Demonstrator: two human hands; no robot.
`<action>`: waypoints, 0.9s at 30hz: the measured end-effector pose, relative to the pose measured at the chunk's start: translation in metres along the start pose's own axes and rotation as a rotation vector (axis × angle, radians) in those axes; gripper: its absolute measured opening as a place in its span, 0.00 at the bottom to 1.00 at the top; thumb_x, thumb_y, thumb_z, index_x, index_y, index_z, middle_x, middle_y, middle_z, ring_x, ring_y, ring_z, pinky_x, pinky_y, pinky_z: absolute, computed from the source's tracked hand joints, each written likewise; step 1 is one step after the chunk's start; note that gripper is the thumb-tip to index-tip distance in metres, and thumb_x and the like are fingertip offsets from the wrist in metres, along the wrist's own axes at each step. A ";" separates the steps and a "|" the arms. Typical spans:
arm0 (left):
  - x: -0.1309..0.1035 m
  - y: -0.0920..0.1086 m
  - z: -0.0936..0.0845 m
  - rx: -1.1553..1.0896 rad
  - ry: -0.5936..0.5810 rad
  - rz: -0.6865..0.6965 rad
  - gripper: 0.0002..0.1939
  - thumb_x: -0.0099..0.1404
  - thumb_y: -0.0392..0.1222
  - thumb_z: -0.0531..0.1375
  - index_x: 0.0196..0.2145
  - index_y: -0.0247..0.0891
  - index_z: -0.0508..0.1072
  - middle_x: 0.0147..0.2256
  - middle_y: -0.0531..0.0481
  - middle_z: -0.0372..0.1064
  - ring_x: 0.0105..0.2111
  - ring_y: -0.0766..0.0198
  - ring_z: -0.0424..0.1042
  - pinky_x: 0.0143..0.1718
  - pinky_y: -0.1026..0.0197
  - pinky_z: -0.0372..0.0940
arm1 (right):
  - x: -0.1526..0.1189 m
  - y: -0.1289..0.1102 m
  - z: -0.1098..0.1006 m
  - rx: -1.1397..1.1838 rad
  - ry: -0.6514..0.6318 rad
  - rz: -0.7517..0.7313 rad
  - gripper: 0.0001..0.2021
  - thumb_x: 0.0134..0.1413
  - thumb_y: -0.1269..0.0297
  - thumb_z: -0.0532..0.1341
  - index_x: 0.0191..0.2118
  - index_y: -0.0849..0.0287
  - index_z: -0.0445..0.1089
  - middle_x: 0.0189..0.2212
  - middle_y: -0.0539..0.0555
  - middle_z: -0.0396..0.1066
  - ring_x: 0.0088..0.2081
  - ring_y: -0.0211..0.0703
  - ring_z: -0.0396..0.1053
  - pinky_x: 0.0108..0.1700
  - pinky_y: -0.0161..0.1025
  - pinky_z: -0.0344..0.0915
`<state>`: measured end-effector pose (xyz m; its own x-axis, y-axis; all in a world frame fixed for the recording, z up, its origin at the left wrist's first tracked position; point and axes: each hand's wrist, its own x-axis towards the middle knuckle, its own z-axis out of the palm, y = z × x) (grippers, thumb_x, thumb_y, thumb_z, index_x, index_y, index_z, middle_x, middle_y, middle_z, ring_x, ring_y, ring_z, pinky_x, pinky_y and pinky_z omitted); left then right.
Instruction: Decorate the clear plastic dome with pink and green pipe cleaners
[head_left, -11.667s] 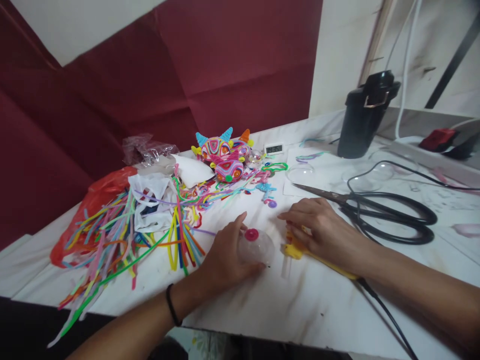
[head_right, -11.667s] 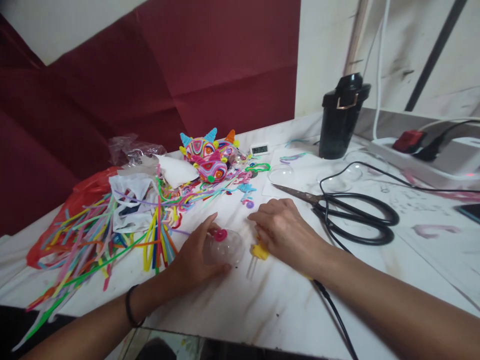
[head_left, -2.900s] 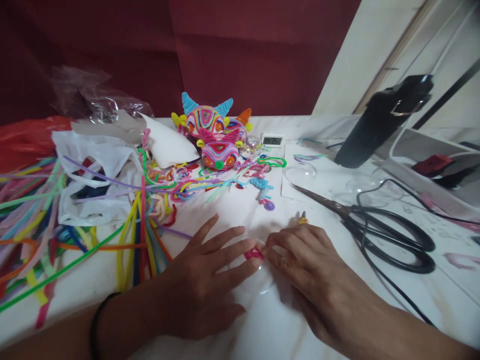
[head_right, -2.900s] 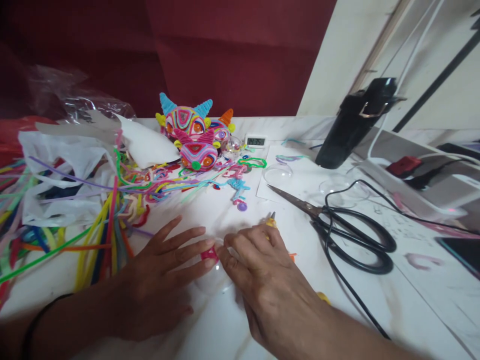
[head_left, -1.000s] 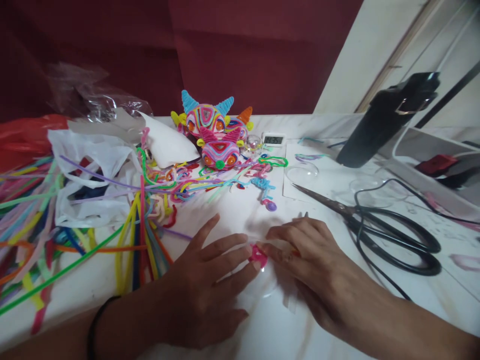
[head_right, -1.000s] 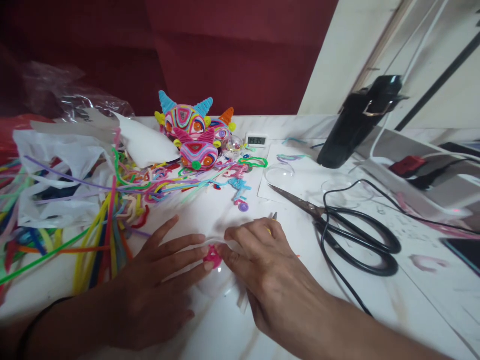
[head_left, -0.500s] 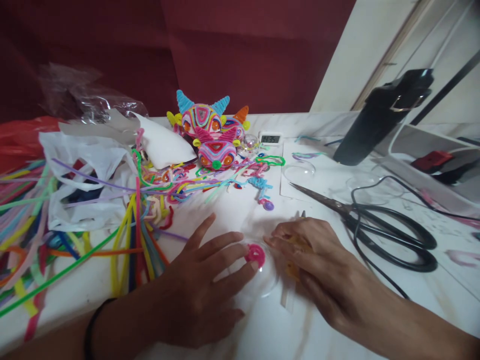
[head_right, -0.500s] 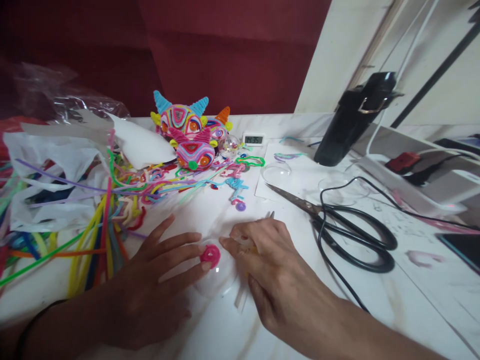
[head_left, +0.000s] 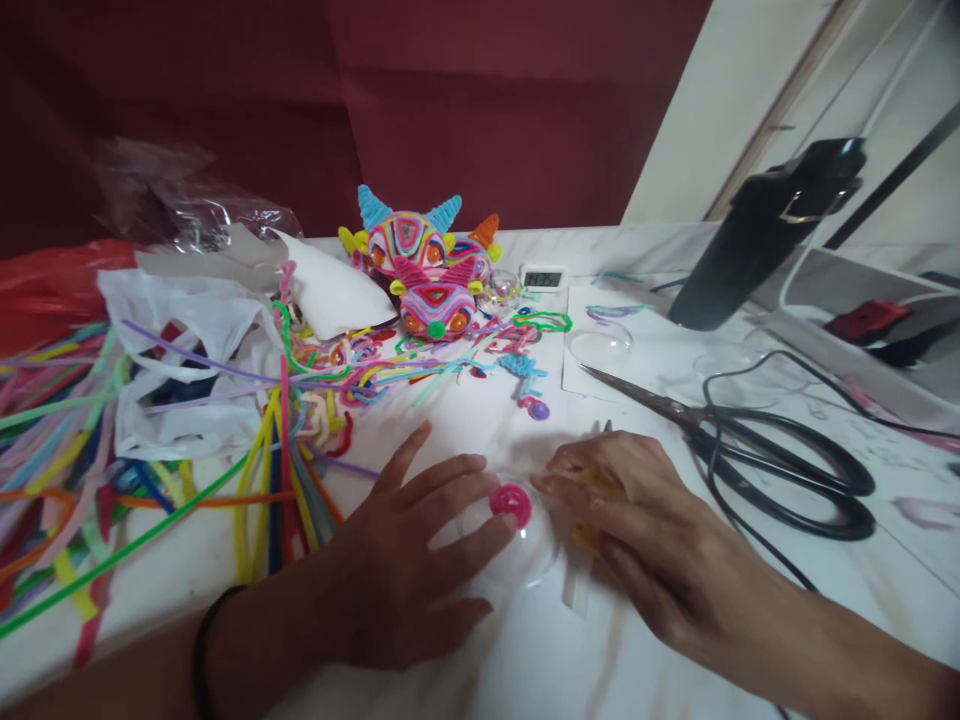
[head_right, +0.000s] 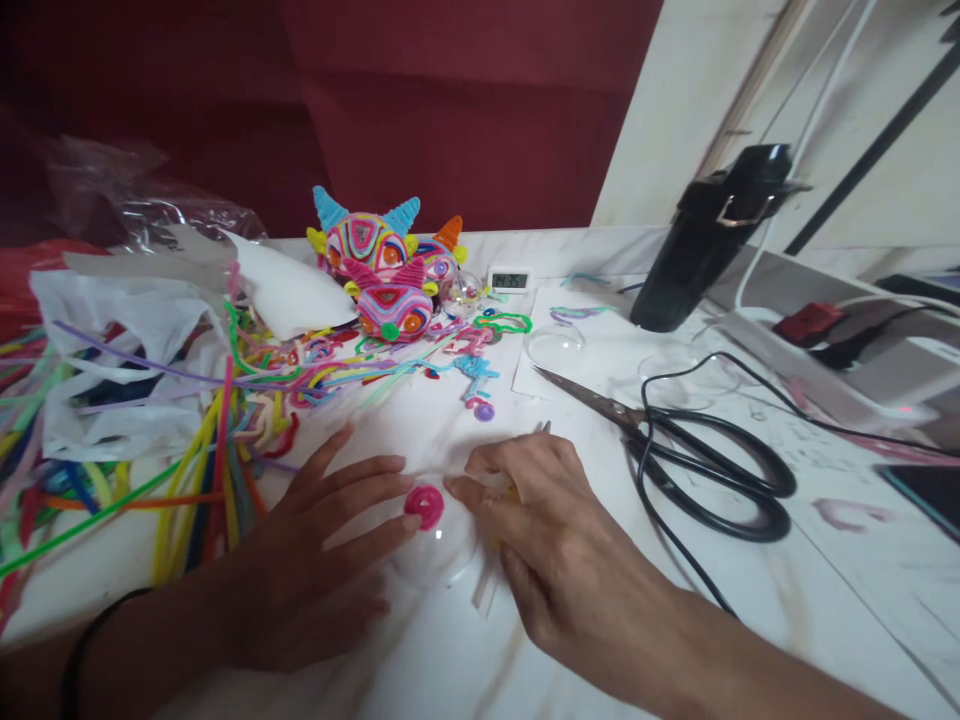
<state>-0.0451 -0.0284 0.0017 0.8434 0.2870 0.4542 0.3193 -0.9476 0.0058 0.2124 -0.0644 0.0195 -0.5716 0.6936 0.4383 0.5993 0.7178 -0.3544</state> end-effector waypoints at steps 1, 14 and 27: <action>0.000 0.000 -0.001 0.005 -0.014 0.001 0.22 0.66 0.43 0.55 0.56 0.36 0.62 0.56 0.39 0.63 0.61 0.50 0.55 0.64 0.34 0.34 | 0.000 0.000 0.000 0.004 0.003 -0.013 0.23 0.55 0.80 0.53 0.56 0.57 0.61 0.47 0.58 0.64 0.50 0.53 0.59 0.50 0.54 0.56; 0.000 -0.008 0.008 -0.128 -0.034 -0.056 0.29 0.67 0.41 0.55 0.62 0.34 0.51 0.60 0.38 0.59 0.63 0.53 0.53 0.66 0.40 0.37 | -0.011 0.003 -0.012 -0.190 0.006 0.131 0.10 0.58 0.72 0.53 0.42 0.61 0.69 0.40 0.62 0.69 0.41 0.54 0.67 0.42 0.55 0.64; 0.001 -0.011 0.015 -0.270 -0.121 -0.215 0.37 0.65 0.45 0.59 0.64 0.43 0.44 0.62 0.41 0.55 0.63 0.52 0.53 0.65 0.42 0.45 | -0.038 0.009 -0.008 -0.259 -0.115 0.316 0.26 0.52 0.68 0.58 0.57 0.66 0.56 0.57 0.71 0.58 0.53 0.62 0.62 0.49 0.58 0.65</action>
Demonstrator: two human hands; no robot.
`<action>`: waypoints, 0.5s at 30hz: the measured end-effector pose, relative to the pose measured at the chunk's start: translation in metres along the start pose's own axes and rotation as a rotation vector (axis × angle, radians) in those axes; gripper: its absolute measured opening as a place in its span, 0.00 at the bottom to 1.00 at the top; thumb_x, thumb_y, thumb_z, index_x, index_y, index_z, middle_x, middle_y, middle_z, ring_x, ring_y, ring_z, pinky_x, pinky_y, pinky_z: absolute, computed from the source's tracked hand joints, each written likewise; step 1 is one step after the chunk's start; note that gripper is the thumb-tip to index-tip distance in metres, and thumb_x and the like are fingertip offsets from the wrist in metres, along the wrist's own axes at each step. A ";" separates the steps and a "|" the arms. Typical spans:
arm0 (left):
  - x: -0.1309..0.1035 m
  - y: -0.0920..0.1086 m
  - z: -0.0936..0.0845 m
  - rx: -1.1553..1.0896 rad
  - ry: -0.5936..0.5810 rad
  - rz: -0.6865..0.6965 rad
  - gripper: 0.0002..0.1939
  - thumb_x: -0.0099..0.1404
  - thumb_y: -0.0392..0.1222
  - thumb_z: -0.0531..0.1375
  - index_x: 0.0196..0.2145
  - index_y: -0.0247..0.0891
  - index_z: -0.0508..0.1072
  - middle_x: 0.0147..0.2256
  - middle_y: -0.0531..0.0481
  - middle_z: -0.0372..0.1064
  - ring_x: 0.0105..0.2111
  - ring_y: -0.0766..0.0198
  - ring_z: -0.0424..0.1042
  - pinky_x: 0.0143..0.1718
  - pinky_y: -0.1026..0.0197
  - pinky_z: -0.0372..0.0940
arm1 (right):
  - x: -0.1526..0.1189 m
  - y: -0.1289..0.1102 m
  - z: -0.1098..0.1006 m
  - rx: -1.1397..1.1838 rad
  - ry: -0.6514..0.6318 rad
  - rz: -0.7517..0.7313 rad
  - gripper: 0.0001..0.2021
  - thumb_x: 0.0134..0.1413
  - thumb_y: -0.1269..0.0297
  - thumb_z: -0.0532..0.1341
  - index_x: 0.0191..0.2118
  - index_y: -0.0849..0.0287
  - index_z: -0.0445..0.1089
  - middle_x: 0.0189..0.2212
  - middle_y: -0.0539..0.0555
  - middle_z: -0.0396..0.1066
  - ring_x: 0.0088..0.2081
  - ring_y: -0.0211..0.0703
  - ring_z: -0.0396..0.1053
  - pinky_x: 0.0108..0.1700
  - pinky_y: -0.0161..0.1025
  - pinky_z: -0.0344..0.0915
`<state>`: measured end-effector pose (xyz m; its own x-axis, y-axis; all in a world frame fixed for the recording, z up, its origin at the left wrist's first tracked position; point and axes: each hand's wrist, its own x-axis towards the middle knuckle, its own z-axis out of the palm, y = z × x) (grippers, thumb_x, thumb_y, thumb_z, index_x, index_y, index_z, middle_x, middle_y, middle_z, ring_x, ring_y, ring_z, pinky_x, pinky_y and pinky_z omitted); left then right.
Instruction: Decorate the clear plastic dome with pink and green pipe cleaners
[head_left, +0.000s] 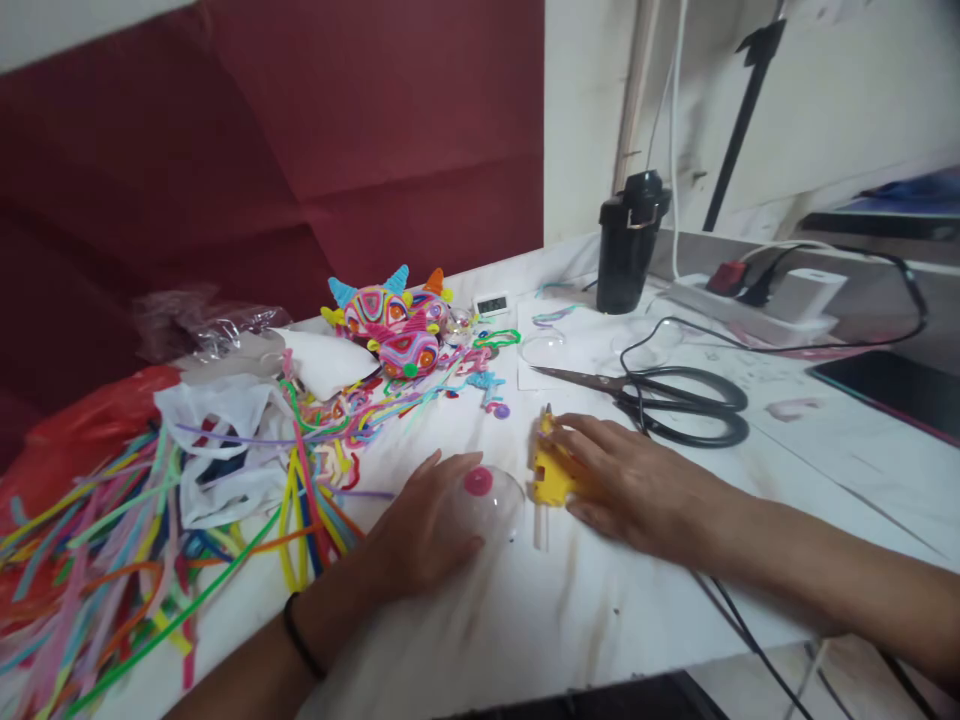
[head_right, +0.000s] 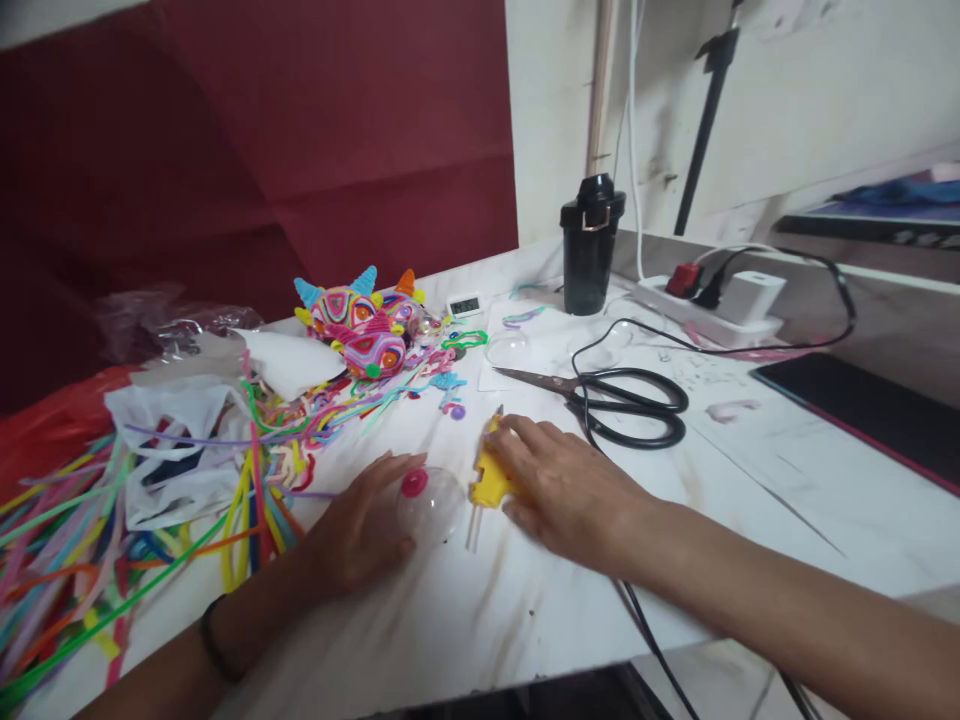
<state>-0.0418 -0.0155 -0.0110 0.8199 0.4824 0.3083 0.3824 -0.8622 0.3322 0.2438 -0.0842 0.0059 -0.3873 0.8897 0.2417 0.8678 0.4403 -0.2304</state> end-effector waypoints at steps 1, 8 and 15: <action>0.000 0.000 0.001 -0.007 0.012 -0.007 0.37 0.64 0.46 0.59 0.64 0.44 0.45 0.61 0.42 0.56 0.63 0.51 0.54 0.65 0.42 0.46 | 0.002 0.002 0.001 0.003 -0.007 0.001 0.28 0.52 0.68 0.58 0.59 0.66 0.55 0.58 0.71 0.56 0.55 0.63 0.61 0.50 0.58 0.65; 0.000 0.004 0.009 0.011 0.125 -0.127 0.41 0.61 0.52 0.62 0.63 0.44 0.43 0.57 0.37 0.59 0.57 0.47 0.62 0.56 0.39 0.60 | 0.016 0.009 -0.003 0.010 -0.063 -0.034 0.35 0.48 0.64 0.62 0.62 0.71 0.55 0.60 0.73 0.57 0.57 0.66 0.61 0.54 0.57 0.63; 0.003 0.009 0.004 0.054 0.160 -0.147 0.40 0.58 0.56 0.63 0.60 0.42 0.48 0.53 0.37 0.58 0.54 0.45 0.62 0.53 0.39 0.62 | 0.014 0.000 -0.011 -0.035 0.012 0.043 0.28 0.44 0.66 0.65 0.54 0.66 0.63 0.51 0.69 0.64 0.47 0.62 0.68 0.43 0.55 0.70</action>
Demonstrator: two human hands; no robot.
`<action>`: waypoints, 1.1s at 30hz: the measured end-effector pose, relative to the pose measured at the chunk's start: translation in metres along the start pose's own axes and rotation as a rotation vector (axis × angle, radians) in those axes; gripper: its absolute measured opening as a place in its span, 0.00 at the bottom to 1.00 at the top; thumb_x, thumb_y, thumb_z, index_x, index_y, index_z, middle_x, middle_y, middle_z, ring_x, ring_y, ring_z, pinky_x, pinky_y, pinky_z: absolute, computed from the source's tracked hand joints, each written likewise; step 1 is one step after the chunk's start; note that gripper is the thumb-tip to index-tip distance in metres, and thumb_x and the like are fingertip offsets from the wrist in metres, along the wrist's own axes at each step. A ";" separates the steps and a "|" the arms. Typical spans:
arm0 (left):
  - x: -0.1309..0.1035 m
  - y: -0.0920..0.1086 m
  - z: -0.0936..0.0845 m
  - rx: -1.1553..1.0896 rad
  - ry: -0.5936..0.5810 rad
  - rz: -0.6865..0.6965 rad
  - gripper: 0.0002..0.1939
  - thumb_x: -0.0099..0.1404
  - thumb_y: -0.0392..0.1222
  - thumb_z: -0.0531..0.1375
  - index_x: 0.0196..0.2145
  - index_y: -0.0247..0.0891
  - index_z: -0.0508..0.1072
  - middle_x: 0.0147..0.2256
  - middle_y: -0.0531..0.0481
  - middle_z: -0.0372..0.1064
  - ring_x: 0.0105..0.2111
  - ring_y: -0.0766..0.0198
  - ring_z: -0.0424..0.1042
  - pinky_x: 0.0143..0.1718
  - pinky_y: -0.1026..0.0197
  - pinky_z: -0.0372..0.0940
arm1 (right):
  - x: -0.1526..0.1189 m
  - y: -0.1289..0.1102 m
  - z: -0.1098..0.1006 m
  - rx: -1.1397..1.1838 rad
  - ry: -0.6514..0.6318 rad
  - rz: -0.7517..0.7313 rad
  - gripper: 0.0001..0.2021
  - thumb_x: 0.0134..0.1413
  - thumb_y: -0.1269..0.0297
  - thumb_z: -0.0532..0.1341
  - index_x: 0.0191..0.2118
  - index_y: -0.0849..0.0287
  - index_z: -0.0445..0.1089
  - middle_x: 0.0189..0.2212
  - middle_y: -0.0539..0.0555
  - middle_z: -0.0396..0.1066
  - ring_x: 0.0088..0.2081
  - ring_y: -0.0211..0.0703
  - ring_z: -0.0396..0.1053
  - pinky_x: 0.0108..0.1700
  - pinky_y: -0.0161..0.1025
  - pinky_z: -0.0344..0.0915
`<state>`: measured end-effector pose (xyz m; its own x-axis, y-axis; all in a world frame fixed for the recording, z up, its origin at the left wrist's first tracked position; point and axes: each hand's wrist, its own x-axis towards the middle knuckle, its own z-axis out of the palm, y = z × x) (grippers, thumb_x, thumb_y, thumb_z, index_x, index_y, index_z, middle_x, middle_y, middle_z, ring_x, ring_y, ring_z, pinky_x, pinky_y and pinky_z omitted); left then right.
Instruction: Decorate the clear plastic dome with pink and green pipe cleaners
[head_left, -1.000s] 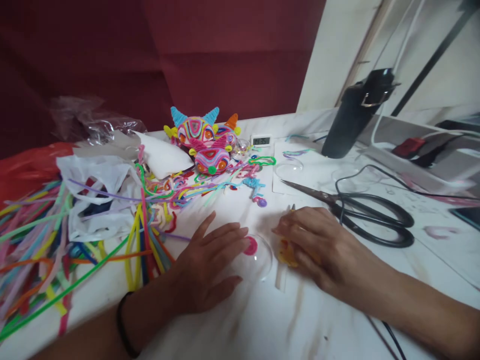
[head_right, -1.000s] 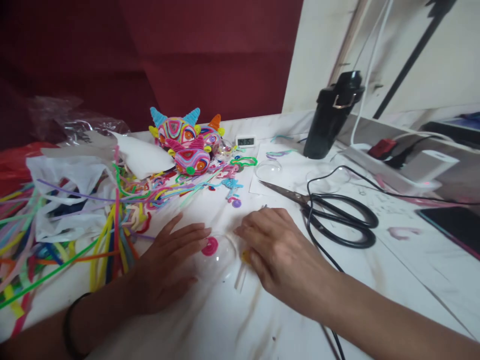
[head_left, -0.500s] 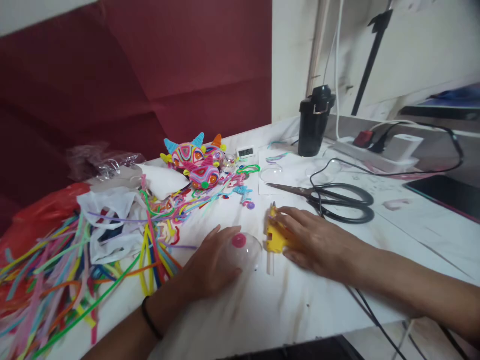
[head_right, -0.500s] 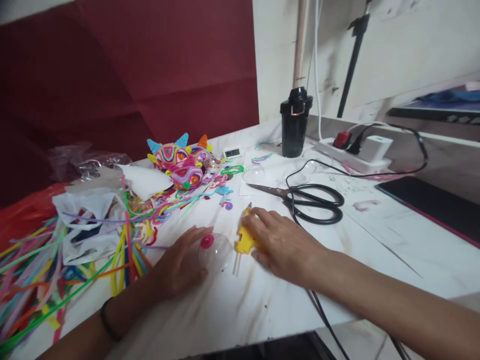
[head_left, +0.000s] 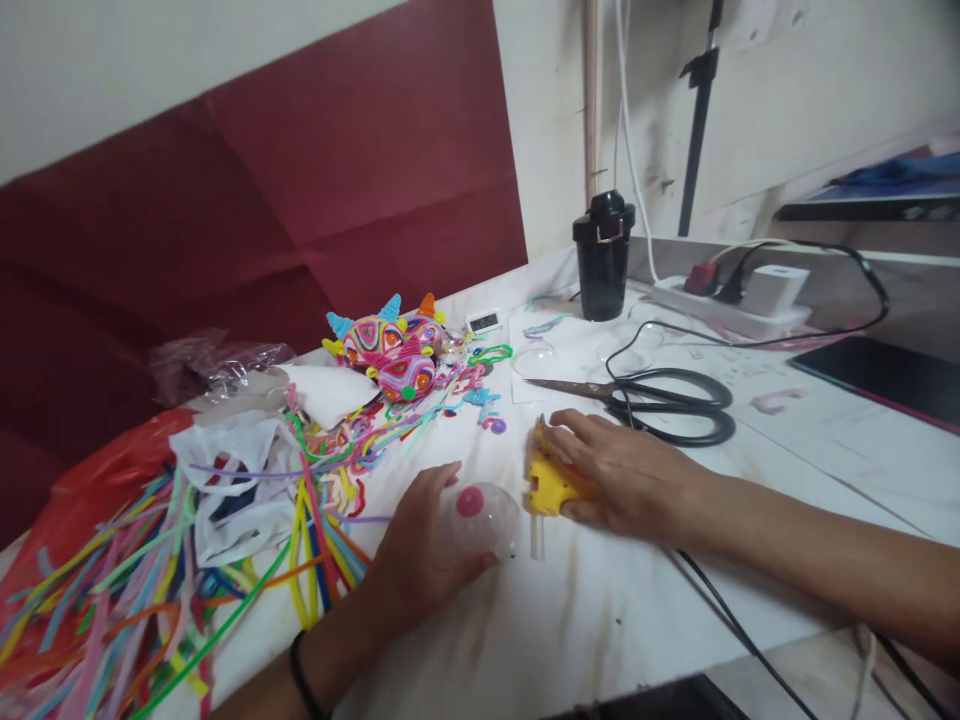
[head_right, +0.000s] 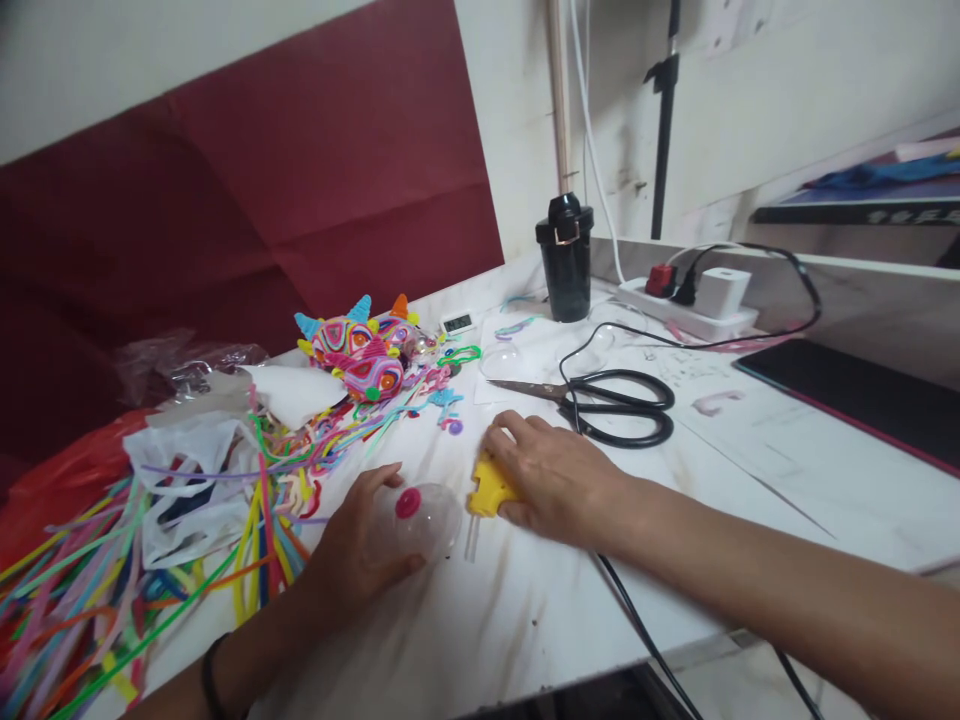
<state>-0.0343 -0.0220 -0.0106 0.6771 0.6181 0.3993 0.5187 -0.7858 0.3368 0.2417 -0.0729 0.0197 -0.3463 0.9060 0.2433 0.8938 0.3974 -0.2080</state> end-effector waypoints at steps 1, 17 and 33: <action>0.000 -0.001 -0.001 0.007 0.017 0.020 0.37 0.60 0.55 0.62 0.60 0.42 0.49 0.54 0.37 0.57 0.54 0.45 0.62 0.54 0.39 0.61 | -0.003 -0.002 -0.001 -0.014 0.014 0.032 0.26 0.45 0.66 0.64 0.52 0.65 0.64 0.49 0.68 0.65 0.44 0.62 0.69 0.40 0.56 0.71; -0.007 -0.001 -0.013 0.091 0.096 0.208 0.21 0.67 0.35 0.53 0.57 0.36 0.57 0.53 0.41 0.59 0.58 0.56 0.57 0.62 0.50 0.55 | -0.025 0.003 0.001 0.102 0.278 -0.023 0.07 0.63 0.65 0.53 0.41 0.59 0.68 0.34 0.57 0.70 0.32 0.46 0.70 0.33 0.41 0.66; -0.005 0.003 -0.014 0.137 0.093 0.342 0.22 0.66 0.34 0.54 0.57 0.38 0.60 0.52 0.42 0.65 0.55 0.55 0.63 0.62 0.40 0.51 | -0.025 -0.006 0.006 0.292 0.221 0.037 0.15 0.62 0.62 0.54 0.53 0.55 0.62 0.42 0.59 0.72 0.41 0.51 0.72 0.39 0.46 0.72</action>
<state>-0.0434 -0.0273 0.0007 0.7761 0.3136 0.5471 0.3400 -0.9388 0.0558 0.2430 -0.0969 0.0096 -0.2168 0.8799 0.4227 0.7742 0.4187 -0.4746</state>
